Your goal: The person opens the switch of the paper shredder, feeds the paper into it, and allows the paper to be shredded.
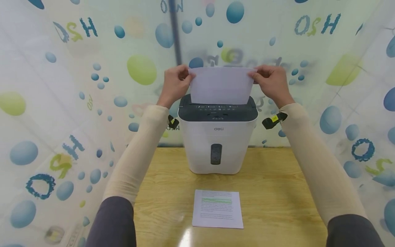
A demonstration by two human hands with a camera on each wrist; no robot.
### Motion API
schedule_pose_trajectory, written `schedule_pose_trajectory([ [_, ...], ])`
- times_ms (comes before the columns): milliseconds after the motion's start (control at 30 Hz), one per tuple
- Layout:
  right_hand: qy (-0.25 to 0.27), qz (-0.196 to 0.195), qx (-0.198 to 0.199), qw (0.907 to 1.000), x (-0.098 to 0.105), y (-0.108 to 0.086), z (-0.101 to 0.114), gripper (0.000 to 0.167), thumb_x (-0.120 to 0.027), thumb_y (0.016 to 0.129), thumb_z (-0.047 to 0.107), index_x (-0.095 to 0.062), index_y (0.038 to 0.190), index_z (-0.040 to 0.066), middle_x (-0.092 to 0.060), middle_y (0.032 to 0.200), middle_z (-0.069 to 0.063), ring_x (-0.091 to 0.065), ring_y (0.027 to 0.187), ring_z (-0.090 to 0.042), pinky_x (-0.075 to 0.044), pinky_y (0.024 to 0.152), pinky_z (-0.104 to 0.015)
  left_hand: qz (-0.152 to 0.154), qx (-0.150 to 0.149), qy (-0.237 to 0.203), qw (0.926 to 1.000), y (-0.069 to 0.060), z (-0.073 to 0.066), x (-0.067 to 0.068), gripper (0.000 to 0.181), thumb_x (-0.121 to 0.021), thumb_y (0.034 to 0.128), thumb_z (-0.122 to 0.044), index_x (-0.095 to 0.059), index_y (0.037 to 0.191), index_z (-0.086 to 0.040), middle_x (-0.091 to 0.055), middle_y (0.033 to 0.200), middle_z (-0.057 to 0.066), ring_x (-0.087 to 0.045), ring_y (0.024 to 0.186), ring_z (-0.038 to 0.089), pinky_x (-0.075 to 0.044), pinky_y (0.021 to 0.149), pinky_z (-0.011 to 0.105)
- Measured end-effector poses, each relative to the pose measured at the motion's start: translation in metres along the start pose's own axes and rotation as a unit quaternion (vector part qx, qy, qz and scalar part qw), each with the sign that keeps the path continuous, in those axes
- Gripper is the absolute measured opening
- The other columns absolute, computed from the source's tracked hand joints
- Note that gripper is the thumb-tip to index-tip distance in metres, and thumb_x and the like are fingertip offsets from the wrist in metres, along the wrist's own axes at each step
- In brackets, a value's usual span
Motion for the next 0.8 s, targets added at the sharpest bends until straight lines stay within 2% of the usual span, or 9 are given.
schedule_pose_trajectory([
  [167, -0.001, -0.004, -0.002, 1.0, -0.006, 0.008, -0.005, 0.028, -0.077, 0.093, 0.029, -0.079, 0.107, 0.006, -0.072, 0.087, 0.018, -0.071, 0.081, 0.004, -0.059, 0.084, -0.021, -0.006, 0.012, 0.006, 0.9999, 0.004, 0.01, -0.006, 0.015, -0.067, 0.0993, -0.016, -0.071, 0.092, -0.003, -0.075, 0.088, 0.012, -0.071, 0.08, 0.017, -0.057, 0.078, 0.025],
  [400, -0.02, 0.006, -0.036, 0.9991, -0.012, 0.019, -0.018, 0.03, -0.076, 0.093, 0.036, -0.079, 0.111, 0.012, -0.074, 0.093, 0.014, -0.07, 0.083, 0.003, -0.059, 0.092, -0.028, -0.002, 0.033, 0.024, 0.9992, 0.01, 0.02, -0.012, 0.015, -0.066, 0.1004, -0.017, -0.07, 0.095, -0.004, -0.075, 0.093, 0.014, -0.073, 0.086, 0.022, -0.057, 0.081, 0.032],
  [633, -0.031, 0.011, -0.051, 0.9981, -0.018, 0.027, -0.033, 0.03, -0.075, 0.094, 0.037, -0.079, 0.109, 0.011, -0.076, 0.095, 0.012, -0.07, 0.082, 0.003, -0.059, 0.092, -0.029, 0.02, 0.064, 0.03, 0.9973, 0.016, 0.036, -0.022, 0.016, -0.064, 0.1018, -0.02, -0.07, 0.097, -0.006, -0.074, 0.093, 0.013, -0.071, 0.088, 0.021, -0.052, 0.078, 0.029],
  [800, -0.035, 0.013, -0.055, 0.9978, -0.021, 0.029, -0.041, 0.032, -0.074, 0.094, 0.036, -0.078, 0.112, 0.01, -0.076, 0.097, 0.01, -0.069, 0.081, 0.003, -0.06, 0.09, -0.028, 0.031, 0.072, 0.037, 0.9962, 0.017, 0.041, -0.028, 0.016, -0.064, 0.1019, -0.02, -0.071, 0.098, -0.006, -0.075, 0.095, 0.013, -0.07, 0.087, 0.021, -0.052, 0.076, 0.03],
])
Point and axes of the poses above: each hand's wrist, its own y-axis towards the middle knuckle, its own x-axis out of the back of the hand, z = x × y, the point moved 8 cm from there along y, towards the middle knuckle
